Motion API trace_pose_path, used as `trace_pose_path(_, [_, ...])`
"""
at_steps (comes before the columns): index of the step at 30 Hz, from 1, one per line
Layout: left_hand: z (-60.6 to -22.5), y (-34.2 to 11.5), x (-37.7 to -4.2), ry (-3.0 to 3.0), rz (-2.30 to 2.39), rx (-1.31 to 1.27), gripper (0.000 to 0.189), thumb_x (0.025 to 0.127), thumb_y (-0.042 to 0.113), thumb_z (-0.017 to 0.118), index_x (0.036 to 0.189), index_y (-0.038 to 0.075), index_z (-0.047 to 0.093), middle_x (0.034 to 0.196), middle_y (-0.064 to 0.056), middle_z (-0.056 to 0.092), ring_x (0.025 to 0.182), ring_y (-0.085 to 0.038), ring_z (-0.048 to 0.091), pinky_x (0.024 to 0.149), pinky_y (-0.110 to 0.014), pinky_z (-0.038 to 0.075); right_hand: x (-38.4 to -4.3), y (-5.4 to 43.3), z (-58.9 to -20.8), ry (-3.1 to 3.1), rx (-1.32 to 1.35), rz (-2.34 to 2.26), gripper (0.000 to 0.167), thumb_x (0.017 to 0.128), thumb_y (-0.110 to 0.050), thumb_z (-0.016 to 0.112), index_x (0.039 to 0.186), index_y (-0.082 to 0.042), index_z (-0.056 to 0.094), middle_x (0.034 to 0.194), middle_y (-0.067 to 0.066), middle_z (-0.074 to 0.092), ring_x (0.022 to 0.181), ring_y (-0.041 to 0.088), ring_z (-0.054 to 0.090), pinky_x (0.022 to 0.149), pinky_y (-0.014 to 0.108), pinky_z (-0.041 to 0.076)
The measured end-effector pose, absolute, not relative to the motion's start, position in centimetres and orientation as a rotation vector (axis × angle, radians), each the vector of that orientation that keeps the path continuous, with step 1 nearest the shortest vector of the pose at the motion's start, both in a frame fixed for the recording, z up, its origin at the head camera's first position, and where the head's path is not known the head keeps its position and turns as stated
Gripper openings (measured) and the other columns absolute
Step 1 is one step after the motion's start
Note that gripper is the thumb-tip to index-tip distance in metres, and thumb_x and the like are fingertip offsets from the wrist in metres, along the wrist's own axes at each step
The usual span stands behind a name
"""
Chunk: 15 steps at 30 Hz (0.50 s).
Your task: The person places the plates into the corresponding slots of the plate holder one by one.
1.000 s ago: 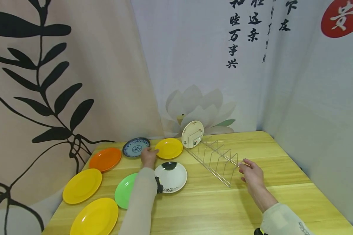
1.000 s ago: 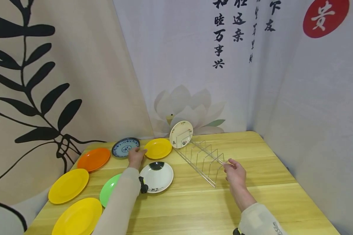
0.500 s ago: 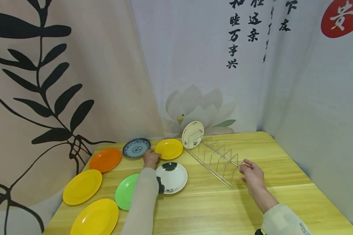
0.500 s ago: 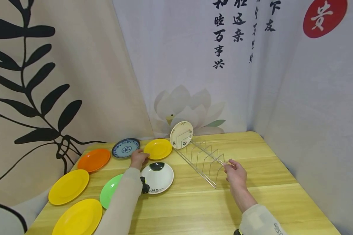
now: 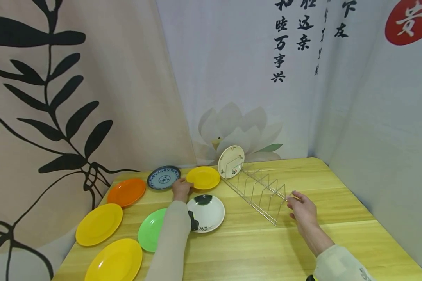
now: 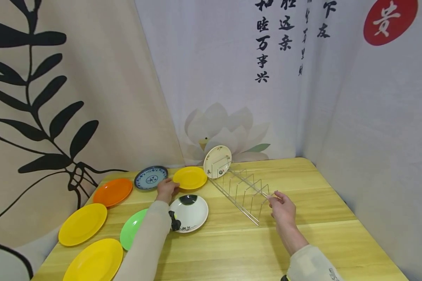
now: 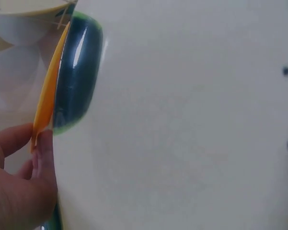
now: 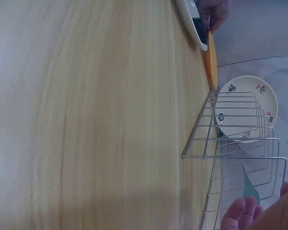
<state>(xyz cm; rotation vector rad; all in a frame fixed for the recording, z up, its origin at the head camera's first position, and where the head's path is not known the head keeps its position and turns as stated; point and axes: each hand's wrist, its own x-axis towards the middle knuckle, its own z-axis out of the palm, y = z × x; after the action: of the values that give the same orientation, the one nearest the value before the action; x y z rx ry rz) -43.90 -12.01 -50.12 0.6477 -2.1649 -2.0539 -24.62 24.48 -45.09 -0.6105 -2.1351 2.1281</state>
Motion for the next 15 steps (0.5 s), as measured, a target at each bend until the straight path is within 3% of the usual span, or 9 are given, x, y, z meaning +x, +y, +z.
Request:
trace_pose_path(7, [-49.1,-12.2,-43.6,-2.095,-2.185,0.645,0.054,0.086,-0.012,0.063,0.138,-0.008,0.05,0.135,-0.027,0.054,0.101,-0.031,0.065,0.084,-0.034,0.058,-24.7,24.3,-45.1,-2.136,-0.602,2.134,0.061,0.102,-0.024,0.054,0.153,-0.003,0.027,0.144,0.017,0.04,0.119,0.027,0.044,0.091,0.04,0.043])
trace_pose_path(15, [-48.3,-12.6,-42.9,-2.067,-2.188,0.63,0.055,0.084,-0.012,0.06,0.138,-0.003,0.052,0.132,-0.025,0.057,0.099,-0.032,0.065,0.076,-0.03,0.059,-24.7,24.5,-45.2,-2.113,-0.629,2.139,0.061,0.102,-0.023,0.055,0.153,-0.005,0.028,0.148,0.018,0.038,0.123,0.029,0.044,0.092,0.04,0.044])
